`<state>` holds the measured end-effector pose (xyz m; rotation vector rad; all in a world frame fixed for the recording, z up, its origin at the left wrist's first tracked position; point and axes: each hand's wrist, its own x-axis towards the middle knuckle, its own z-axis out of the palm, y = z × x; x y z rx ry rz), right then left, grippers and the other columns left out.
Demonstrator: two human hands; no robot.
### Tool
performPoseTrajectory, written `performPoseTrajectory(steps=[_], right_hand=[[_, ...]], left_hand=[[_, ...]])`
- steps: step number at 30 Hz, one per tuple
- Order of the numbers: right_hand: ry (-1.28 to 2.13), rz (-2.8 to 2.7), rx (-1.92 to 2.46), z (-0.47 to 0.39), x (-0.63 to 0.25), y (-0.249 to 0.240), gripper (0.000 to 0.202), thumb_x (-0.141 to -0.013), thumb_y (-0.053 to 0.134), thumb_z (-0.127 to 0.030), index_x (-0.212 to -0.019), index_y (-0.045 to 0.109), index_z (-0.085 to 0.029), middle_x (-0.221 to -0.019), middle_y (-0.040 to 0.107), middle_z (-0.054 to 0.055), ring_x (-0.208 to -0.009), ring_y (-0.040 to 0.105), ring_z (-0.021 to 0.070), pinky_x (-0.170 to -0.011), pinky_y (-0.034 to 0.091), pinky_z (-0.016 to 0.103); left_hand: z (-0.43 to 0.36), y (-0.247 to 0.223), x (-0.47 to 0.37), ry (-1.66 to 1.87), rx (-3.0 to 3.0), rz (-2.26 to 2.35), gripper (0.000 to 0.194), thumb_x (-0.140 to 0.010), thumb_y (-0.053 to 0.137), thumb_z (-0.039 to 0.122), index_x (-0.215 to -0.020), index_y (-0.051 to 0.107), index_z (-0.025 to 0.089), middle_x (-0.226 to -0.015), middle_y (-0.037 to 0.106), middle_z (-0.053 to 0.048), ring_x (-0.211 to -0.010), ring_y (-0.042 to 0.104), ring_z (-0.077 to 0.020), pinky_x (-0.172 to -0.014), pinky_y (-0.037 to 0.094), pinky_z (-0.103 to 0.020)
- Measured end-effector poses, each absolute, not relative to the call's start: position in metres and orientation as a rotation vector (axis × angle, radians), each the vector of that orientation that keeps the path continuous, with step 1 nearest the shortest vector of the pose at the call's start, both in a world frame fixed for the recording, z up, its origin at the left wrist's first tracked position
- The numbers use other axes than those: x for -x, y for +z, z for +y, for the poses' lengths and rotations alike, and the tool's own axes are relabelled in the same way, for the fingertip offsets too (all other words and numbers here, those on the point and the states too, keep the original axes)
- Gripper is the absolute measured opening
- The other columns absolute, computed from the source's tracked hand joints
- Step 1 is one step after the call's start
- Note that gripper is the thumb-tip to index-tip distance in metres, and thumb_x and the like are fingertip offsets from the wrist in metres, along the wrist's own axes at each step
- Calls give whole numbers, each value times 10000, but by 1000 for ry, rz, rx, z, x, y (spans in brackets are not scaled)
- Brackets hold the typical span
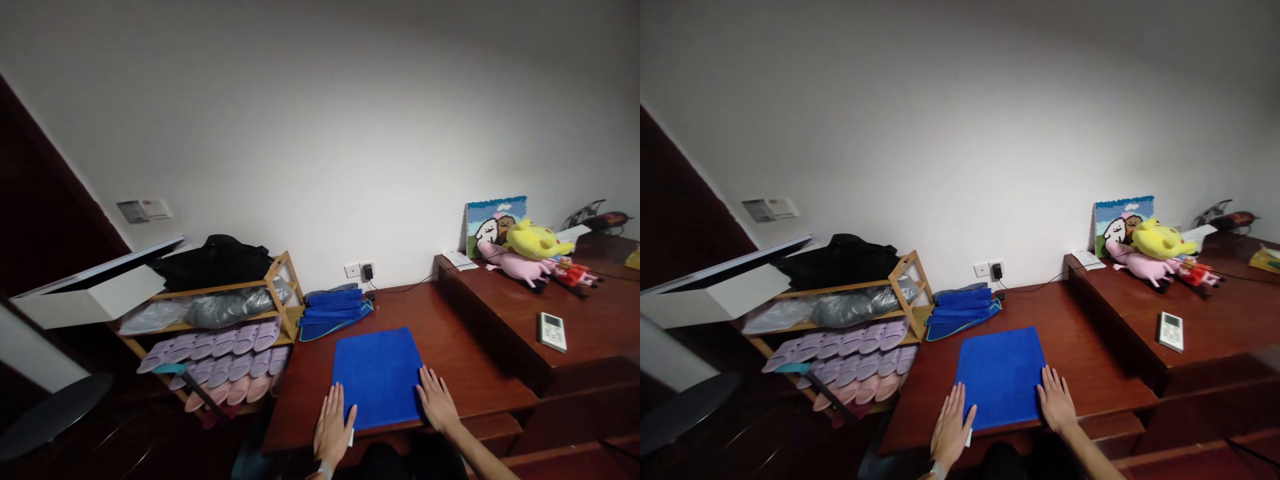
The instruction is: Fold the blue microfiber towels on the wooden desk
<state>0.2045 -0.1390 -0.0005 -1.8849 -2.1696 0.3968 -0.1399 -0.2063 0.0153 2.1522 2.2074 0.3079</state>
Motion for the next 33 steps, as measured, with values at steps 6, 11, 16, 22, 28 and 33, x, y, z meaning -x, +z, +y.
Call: performPoseTrajectory(steps=[6, 11, 16, 22, 28, 33], right_hand=[[403, -2205, 1920, -101, -190, 25, 697, -1046, 159, -459, -1643, 267, -114, -1712, 251, 65, -1598, 183, 244, -1305, 141, 466], [360, -2211, 1952, -95, -186, 9, 697, -1040, 168, -437, -1645, 255, -103, -1717, 239, 68, -1601, 172, 255, -1307, 111, 471], [359, -2207, 1939, -100, -187, 10, 701, -1038, 166, -438, -1645, 246, -95, -1716, 228, 67, -1602, 168, 254, -1307, 113, 472], [389, -2206, 1936, -100, -185, 19, 697, -1037, 170, -428, -1641, 237, -88, -1715, 222, 69, -1603, 164, 256, -1309, 110, 473], [344, -2263, 1883, -96, -187, 1, 662, -1007, 289, -353, -1636, 294, -147, -1716, 219, 75, -1601, 166, 280, -1301, 123, 514], [293, -2314, 1869, -94, -188, -6, 662, -981, 338, -314, -1631, 318, -186, -1719, 210, 64, -1601, 164, 283, -1298, 131, 514]], left_hand=[[-206, 11, 141, 321, -2184, 2208, 775, -1042, 240, 644, -1656, 239, 171, -1721, 240, -64, -1595, 209, -254, -1306, 275, -490], [-207, 5, 143, 377, -2222, 2210, 728, -1050, 305, 599, -1664, 208, 221, -1716, 264, -53, -1587, 234, -265, -1293, 303, -514], [-205, 10, 153, 395, -2075, 2167, 645, -1077, 249, 513, -1645, 284, 207, -1706, 291, -52, -1576, 271, -228, -1294, 304, -489], [-180, 29, 102, 603, -2226, 2173, 537, -1074, 316, 425, -1560, 477, 264, -1641, 458, -33, -1539, 381, -259, -1287, 320, -535], [-122, 32, -48, 470, -2382, 1688, 617, -1084, 200, 446, -1649, 272, 208, -1712, 291, -53, -1585, 267, -243, -1305, 292, -494], [-102, 15, -67, 374, -2308, 1629, 649, -1079, 152, 496, -1665, 200, 220, -1719, 264, -40, -1598, 223, -218, -1325, 231, -494]])
